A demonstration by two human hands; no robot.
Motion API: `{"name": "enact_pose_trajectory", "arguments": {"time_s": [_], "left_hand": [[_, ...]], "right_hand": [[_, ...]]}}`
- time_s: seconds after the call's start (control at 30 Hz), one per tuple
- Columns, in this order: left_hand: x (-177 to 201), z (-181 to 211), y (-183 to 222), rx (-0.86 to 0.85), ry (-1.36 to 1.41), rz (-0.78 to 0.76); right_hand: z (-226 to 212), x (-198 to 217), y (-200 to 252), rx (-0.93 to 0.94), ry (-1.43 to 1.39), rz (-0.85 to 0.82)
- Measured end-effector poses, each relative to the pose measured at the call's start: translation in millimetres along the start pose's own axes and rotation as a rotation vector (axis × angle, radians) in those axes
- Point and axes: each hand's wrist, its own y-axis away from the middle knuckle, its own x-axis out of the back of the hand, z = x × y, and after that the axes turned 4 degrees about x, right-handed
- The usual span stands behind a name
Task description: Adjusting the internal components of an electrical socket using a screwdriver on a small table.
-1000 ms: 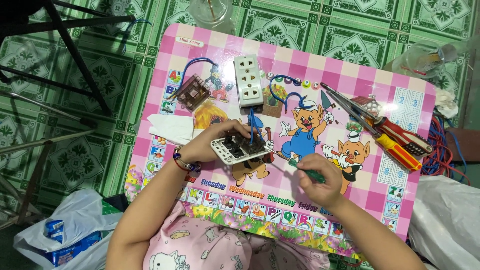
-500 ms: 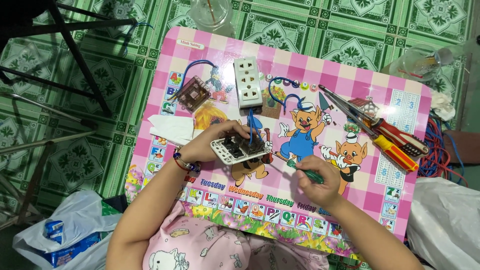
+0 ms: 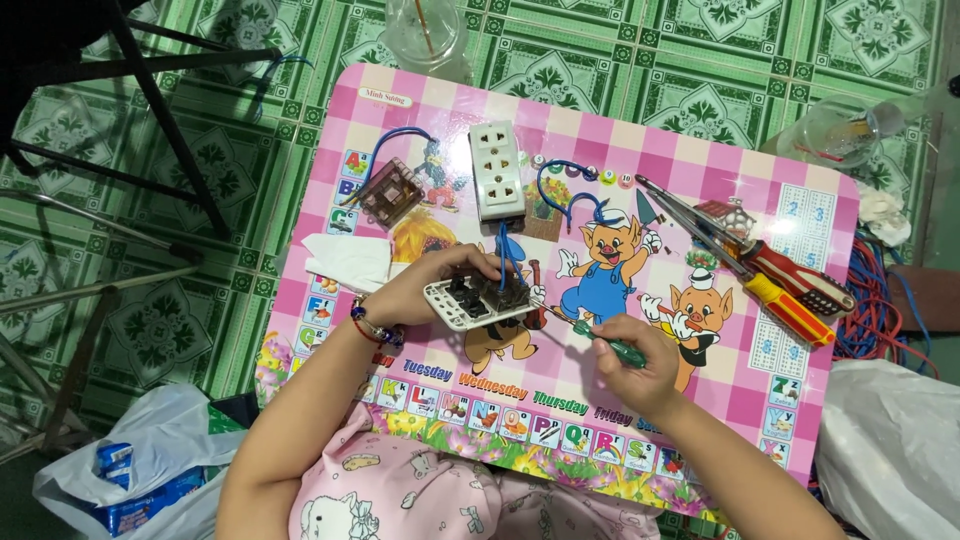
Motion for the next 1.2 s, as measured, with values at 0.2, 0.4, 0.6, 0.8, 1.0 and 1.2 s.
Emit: {"name": "enact_pose_trajectory", "arguments": {"time_s": [0.2,0.4,0.6,0.8,1.0,1.2], "left_hand": [[3.3,-7.1,-0.1,-0.012,0.027,-0.023],[-1.7,-11.5,1.3,-0.022,0.003,-0.005],[-4.0,-3.0,1.3,-0.028,-0.014,0.001],[-4.3,-6.2,1.2,-0.063,-0.044,0.001],[-11.7,-11.3,2.3,-0.15,-0.01,0.032],[-18.6,13.4,4.7,-0.056,-0.152,0.076]], "right_hand": [[3.6,0.7,2.2,0.007,0.015,-0.007],[0.7,9.4,-0.7,0.079,0.145,-0.107],[6.5,9.8,25.3,-0.071,0.137,-0.035],[4.4,3.2,7.2,-0.041,0.01,0.101],[7.5,5.9,1.3,-0.132,-0.009,0.026],[12.9,16.1,23.0,-0.209,-0.097,0.004]]}}
